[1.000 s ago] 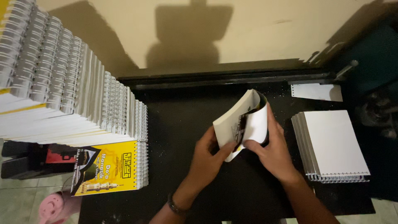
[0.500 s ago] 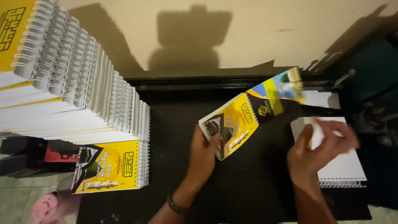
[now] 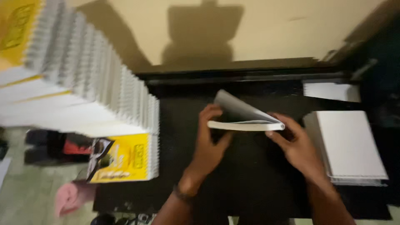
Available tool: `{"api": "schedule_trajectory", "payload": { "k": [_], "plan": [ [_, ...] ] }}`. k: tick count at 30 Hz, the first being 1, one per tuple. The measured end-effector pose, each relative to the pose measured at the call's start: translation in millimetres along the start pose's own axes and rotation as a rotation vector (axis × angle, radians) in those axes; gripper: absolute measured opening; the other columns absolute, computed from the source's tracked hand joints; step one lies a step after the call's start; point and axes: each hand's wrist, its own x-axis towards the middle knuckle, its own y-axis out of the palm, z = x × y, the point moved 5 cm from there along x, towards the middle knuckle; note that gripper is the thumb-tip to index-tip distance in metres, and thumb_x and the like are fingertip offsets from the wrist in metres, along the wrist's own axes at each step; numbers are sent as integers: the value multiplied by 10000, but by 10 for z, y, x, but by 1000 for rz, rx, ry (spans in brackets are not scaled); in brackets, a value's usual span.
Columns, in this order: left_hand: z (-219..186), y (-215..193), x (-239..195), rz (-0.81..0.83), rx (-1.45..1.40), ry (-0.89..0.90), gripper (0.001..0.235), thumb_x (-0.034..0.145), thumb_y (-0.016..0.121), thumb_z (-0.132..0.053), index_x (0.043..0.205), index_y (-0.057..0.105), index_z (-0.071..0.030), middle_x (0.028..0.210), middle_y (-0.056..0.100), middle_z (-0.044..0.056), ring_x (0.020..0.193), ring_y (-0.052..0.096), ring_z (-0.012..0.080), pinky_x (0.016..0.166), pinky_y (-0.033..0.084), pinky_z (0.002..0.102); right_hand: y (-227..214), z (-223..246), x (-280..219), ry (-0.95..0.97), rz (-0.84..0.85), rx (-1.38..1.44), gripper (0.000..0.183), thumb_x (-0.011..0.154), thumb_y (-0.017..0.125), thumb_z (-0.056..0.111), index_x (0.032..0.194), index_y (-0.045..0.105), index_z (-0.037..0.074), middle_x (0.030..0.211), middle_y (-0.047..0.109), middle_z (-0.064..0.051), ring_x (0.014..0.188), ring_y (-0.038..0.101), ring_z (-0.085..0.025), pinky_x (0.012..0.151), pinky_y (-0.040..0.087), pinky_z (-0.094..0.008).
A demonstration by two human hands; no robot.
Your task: The person repeatedly picks up spiral-bound notebooks from a stack, flips them over to show the cover, and places them onto a growing pile on the table. The task involves handling the notebooks one by one and organizing them into a neat stack.
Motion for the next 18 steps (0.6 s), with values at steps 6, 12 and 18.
{"api": "schedule_trajectory", "payload": {
  "k": [6, 12, 18],
  "plan": [
    [70, -47, 1, -54, 11, -169, 1102, 844, 814, -214, 1630, 66, -16, 1677, 100, 316, 1575, 66, 489, 1251, 103, 630, -51, -446, 94, -47, -45, -11, 447, 912, 804, 78, 1294, 594, -19, 1209, 619, -132, 1223, 546, -248, 1165, 390, -466],
    [196, -86, -9, -44, -25, -171, 1064, 735, 880, -339, 1579, 300, -46, 1603, 349, 261, 1562, 216, 481, 1264, 137, 632, 68, -46, -24, -242, 67, -149, 355, 909, 785, 13, 1231, 653, -58, 1149, 644, -204, 1258, 598, -329, 1159, 405, -503],
    [630, -188, -17, 2, -82, -252, 326, 882, 813, -131, 1178, 682, -95, 1069, 728, 101, 1118, 705, 264, 1021, 519, 433, -63, -453, 36, -200, 9, -64, 410, 895, 808, 25, 1251, 617, -48, 1174, 625, -169, 1205, 562, -267, 1171, 383, -479]
  ]
}}
